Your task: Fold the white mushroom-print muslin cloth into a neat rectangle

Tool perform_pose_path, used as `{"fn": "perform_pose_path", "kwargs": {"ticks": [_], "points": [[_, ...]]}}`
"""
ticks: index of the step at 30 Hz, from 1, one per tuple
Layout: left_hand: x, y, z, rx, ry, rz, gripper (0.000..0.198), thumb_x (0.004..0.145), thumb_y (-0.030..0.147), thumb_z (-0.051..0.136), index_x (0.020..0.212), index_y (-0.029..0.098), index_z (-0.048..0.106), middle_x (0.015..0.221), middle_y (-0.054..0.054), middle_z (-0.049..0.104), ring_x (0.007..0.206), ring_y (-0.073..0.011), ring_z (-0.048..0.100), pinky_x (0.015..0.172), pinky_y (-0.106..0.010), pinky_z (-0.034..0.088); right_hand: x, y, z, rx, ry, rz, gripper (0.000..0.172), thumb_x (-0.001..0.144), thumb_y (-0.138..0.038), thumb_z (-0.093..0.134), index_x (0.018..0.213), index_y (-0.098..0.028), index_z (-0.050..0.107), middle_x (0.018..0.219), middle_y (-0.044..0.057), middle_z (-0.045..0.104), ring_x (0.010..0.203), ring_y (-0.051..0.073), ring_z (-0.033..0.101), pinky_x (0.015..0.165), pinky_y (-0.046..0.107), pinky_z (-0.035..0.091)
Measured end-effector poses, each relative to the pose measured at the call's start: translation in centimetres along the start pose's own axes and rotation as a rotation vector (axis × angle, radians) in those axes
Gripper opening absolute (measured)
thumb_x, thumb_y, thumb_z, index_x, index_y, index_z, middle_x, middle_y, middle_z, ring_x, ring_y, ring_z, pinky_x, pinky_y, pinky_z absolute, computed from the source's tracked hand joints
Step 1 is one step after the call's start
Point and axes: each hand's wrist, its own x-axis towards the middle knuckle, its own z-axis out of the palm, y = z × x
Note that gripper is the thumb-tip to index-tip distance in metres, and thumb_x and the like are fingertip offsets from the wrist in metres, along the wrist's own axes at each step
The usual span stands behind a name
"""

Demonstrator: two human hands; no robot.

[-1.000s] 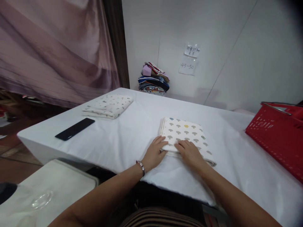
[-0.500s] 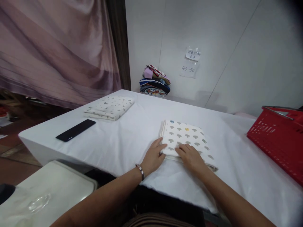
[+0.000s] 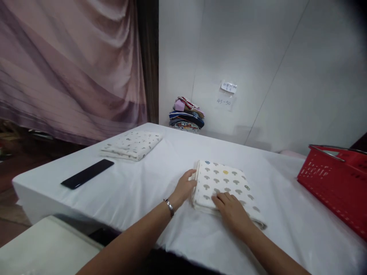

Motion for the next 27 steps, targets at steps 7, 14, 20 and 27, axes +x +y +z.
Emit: {"fn": "perform_pose_path", "kwargs": {"ticks": [7,14,20,27], "points": [[0.4,-1.0,3.2,0.627,-0.099,0.38,0.049,0.081,0.036,0.044,0.128,0.02,0.043,0.146,-0.006,0.024,0.135,-0.0237,0.017,0.109,-0.045,0.014,-0.4,-0.1,-2.1,0.216,-0.098,0.028,0.05,0.071,-0.004,0.046,0.117,-0.023,0.051,0.109,0.007,0.056,0.094,0.02,0.049,0.081,0.034,0.04],[0.6,-2.9,3.3,0.783,-0.184,0.316,0.048,0.086,0.041,0.033,0.131,0.025,0.036,0.147,-0.004,0.023,0.136,-0.0228,0.013,0.106,-0.048,0.018,0.4,6.8,-2.1,0.457,0.044,0.371,0.041,0.086,-0.036,0.041,0.122,-0.021,0.052,0.132,0.009,0.045,0.121,0.023,0.041,0.1,0.04,0.034],[2.9,0.8,4.0,0.824,-0.155,0.422,0.043,0.083,0.047,0.041,0.114,0.02,0.055,0.13,-0.012,0.048,0.129,-0.0295,0.028,0.107,-0.054,0.002,0.5,8.7,2.3,0.2,-0.106,0.48,0.055,0.088,-0.046,0.035,0.13,-0.011,0.042,0.142,0.016,0.031,0.133,0.028,0.021,0.105,0.047,0.023],[9.4,-0.7,6.7,0.833,-0.186,0.241,0.068,0.083,0.058,0.032,0.135,0.015,0.033,0.147,-0.012,0.019,0.136,-0.0285,0.01,0.107,-0.05,0.009,0.1,8.0,2.3,0.173,-0.191,0.519,0.062,0.09,-0.054,0.024,0.136,-0.014,0.033,0.147,0.01,0.02,0.136,0.025,0.011,0.106,0.048,0.015]]}}
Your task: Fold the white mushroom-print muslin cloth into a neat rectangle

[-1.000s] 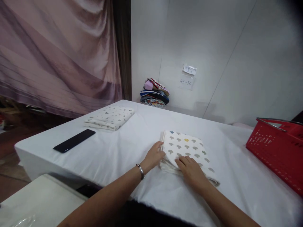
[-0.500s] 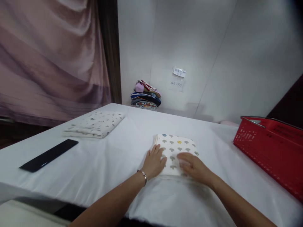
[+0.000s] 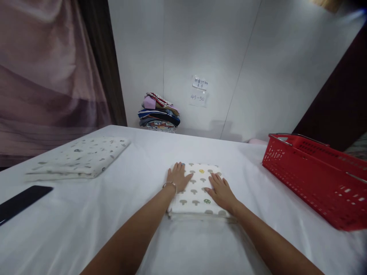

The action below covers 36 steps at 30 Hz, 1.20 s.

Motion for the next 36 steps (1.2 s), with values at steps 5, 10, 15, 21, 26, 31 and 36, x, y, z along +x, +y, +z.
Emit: {"fn": "perform_pose_path", "kwargs": {"ticks": [5,10,15,21,26,31,36], "points": [[0.2,-1.8,1.8,0.021,0.02,0.007,0.07,0.084,0.059,0.026,0.138,0.014,0.027,0.148,-0.011,0.016,0.136,-0.0267,0.007,0.107,-0.049,0.011,-0.1,0.2,-0.2,0.044,-0.06,0.008,0.067,0.088,-0.057,0.021,0.138,-0.014,0.029,0.148,0.009,0.017,0.136,0.024,0.008,0.107,0.047,0.012],[0.0,-1.6,1.9,0.039,0.033,0.021,0.071,0.084,0.059,0.025,0.138,0.014,0.027,0.148,-0.011,0.017,0.136,-0.0266,0.007,0.107,-0.048,0.013,2.8,0.7,-1.5,0.078,-0.024,-0.016,0.07,0.086,-0.059,0.025,0.14,-0.014,0.026,0.148,0.011,0.015,0.136,0.025,0.008,0.107,0.045,0.011],[-0.1,-1.7,1.7,-0.017,0.018,0.019,0.069,0.084,0.06,0.026,0.138,0.016,0.027,0.147,-0.01,0.019,0.136,-0.0252,0.008,0.106,-0.045,0.017,6.5,2.2,-0.2,0.088,0.003,0.12,0.067,0.088,-0.055,0.026,0.14,-0.013,0.025,0.147,0.01,0.02,0.136,0.023,0.011,0.107,0.046,0.013],[-0.1,-1.8,1.5,-0.108,0.041,0.02,0.064,0.085,0.057,0.031,0.136,0.018,0.032,0.147,-0.009,0.022,0.136,-0.0248,0.01,0.105,-0.044,0.02,6.7,3.2,1.2,0.2,0.02,0.12,0.064,0.087,-0.055,0.029,0.138,-0.017,0.029,0.146,0.007,0.023,0.136,0.022,0.012,0.108,0.046,0.014],[0.2,-2.2,1.2,-0.196,0.086,-0.053,0.054,0.088,0.046,0.031,0.133,0.016,0.036,0.147,-0.009,0.022,0.136,-0.0209,0.012,0.106,-0.038,0.022,6.5,4.8,1.2,0.528,0.208,0.323,0.061,0.084,-0.051,0.037,0.134,-0.015,0.038,0.143,0.009,0.031,0.132,0.022,0.025,0.108,0.038,0.022],[1.6,-3.3,-0.3,-0.285,0.094,-0.299,0.064,0.083,0.044,0.043,0.135,0.01,0.028,0.139,-0.02,0.034,0.129,-0.028,0.032,0.101,-0.039,0.029,6.2,6.6,-0.3,0.974,0.073,0.553,0.086,0.073,-0.052,0.057,0.141,-0.015,0.02,0.131,0.014,0.045,0.111,0.023,0.051,0.096,0.037,0.04],[3.8,-4.2,-2.7,-0.476,-0.084,-0.454,0.078,0.062,0.041,0.069,0.125,0.007,0.04,0.126,-0.02,0.049,0.115,-0.0301,0.049,0.087,-0.032,0.042,6.4,7.4,-2.2,1.218,-0.123,0.612,0.104,0.062,-0.047,0.071,0.142,-0.014,0.013,0.13,0.02,0.045,0.102,0.025,0.057,0.078,0.037,0.051]]}}
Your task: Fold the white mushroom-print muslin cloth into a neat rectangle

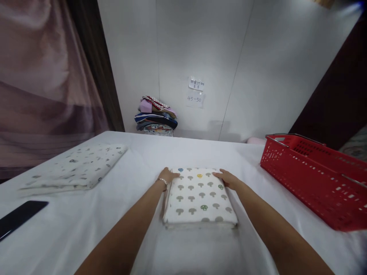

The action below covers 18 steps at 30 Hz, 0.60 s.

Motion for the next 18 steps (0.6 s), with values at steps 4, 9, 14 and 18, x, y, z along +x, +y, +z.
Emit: {"fn": "perform_pose_path", "kwargs": {"ticks": [4,9,14,18], "points": [[0.4,0.5,-0.8,-0.044,-0.056,-0.032,0.076,0.056,0.039,0.073,0.118,0.005,0.047,0.122,-0.021,0.053,0.108,-0.0308,0.053,0.077,-0.03,0.046,-0.5,-1.1,0.1,0.086,-0.073,-0.047,0.101,0.063,-0.041,0.072,0.141,-0.016,0.014,0.127,0.017,0.05,0.1,0.023,0.059,0.081,0.036,0.051],[-0.2,0.0,-1.4,-0.154,-0.21,-0.023,0.061,0.054,0.035,0.073,0.107,0.01,0.057,0.105,-0.014,0.065,0.094,-0.0277,0.06,0.065,-0.029,0.049,-3.7,-3.6,0.5,0.15,-0.162,-0.377,0.097,0.062,-0.029,0.072,0.141,-0.023,0.017,0.122,0.01,0.055,0.1,0.023,0.059,0.089,0.038,0.046],[-0.9,-0.5,-2.5,-0.336,-0.447,0.066,0.049,0.053,0.027,0.069,0.1,0.018,0.061,0.102,-0.005,0.067,0.099,-0.0228,0.06,0.075,-0.028,0.049,-8.4,-6.1,0.6,0.042,-0.239,-0.556,0.093,0.062,-0.023,0.072,0.139,-0.028,0.022,0.116,0.005,0.057,0.104,0.023,0.055,0.09,0.04,0.044],[-2.0,-1.2,-3.6,-0.616,-0.667,0.234,0.057,0.048,0.025,0.072,0.102,0.014,0.061,0.11,-0.01,0.064,0.104,-0.0256,0.057,0.088,-0.033,0.045,-11.3,-6.9,0.8,-0.033,-0.258,-0.628,0.089,0.064,-0.021,0.07,0.139,-0.027,0.023,0.116,0.004,0.056,0.109,0.023,0.051,0.093,0.039,0.042]]}}
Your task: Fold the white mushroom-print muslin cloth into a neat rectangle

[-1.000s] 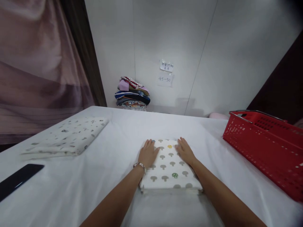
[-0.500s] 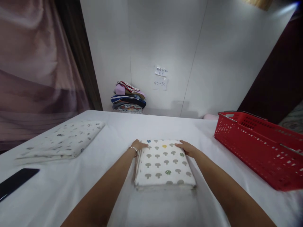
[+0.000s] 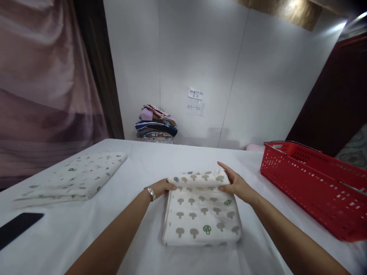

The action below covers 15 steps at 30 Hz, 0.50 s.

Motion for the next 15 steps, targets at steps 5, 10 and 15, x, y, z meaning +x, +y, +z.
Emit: {"fn": "perform_pose_path", "kwargs": {"ticks": [5,10,15], "points": [[-2.5,-0.1,0.2,-0.09,0.058,0.103,0.05,0.053,0.025,0.072,0.101,0.015,0.06,0.106,-0.01,0.065,0.102,-0.0264,0.058,0.087,-0.036,0.045,-1.5,-1.1,0.1,-0.079,0.016,-0.047,0.088,0.065,-0.02,0.07,0.14,-0.027,0.023,0.128,0.006,0.049,0.117,0.023,0.045,0.095,0.038,0.041],[-3.7,3.9,0.1,0.037,0.277,0.385,0.046,0.06,0.021,0.069,0.103,0.015,0.056,0.103,-0.008,0.065,0.098,-0.0237,0.058,0.086,-0.036,0.046,0.1,-1.7,-2.0,-0.131,0.13,-0.105,0.084,0.064,-0.022,0.071,0.137,-0.026,0.031,0.13,0.006,0.048,0.114,0.023,0.049,0.093,0.037,0.042],[-3.9,12.8,0.5,0.419,0.57,0.785,0.049,0.06,0.021,0.069,0.106,0.016,0.052,0.102,-0.004,0.062,0.094,-0.0201,0.058,0.083,-0.035,0.047,4.0,-4.4,-4.3,-0.268,0.347,-0.329,0.08,0.066,-0.027,0.07,0.136,-0.026,0.031,0.121,0.006,0.054,0.103,0.02,0.054,0.088,0.037,0.045]]}}
